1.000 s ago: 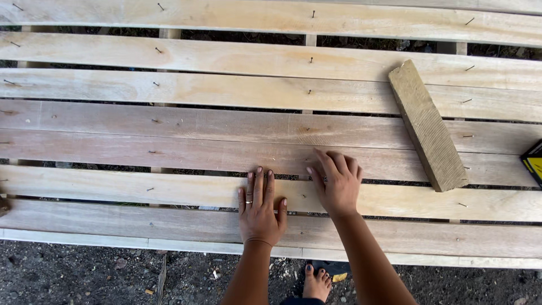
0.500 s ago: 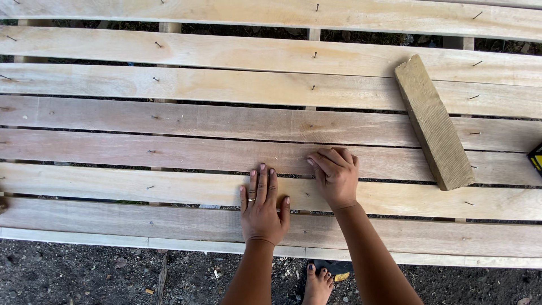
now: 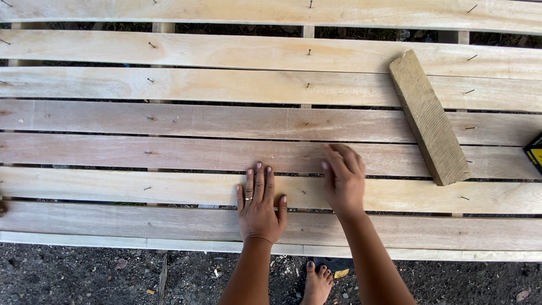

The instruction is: The person hammers nails into a slatted wooden frame lying on the ground, using a claw hammer by hand. They press and align the wooden slats with both hands between hammer strikes, working along the slats to fasten them to the frame.

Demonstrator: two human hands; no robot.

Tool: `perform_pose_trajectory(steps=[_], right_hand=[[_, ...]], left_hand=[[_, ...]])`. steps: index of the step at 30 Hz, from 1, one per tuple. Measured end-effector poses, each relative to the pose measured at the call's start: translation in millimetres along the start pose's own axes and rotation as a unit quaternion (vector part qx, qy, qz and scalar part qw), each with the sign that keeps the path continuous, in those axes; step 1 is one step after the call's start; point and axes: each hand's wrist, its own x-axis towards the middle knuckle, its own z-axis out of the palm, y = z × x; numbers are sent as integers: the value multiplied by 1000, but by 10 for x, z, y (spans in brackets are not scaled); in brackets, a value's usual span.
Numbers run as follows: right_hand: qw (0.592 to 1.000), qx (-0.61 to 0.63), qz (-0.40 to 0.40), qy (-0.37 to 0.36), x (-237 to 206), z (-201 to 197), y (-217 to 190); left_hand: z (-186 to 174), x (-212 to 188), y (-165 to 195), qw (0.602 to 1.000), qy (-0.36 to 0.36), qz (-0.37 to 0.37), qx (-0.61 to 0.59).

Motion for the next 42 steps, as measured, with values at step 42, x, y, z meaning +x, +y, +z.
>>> perform_pose_trajectory(steps=[42], right_hand=[[999, -33, -41, -12, -267, 21, -310]], left_hand=[[37, -45, -29, 998, 41, 4, -49]])
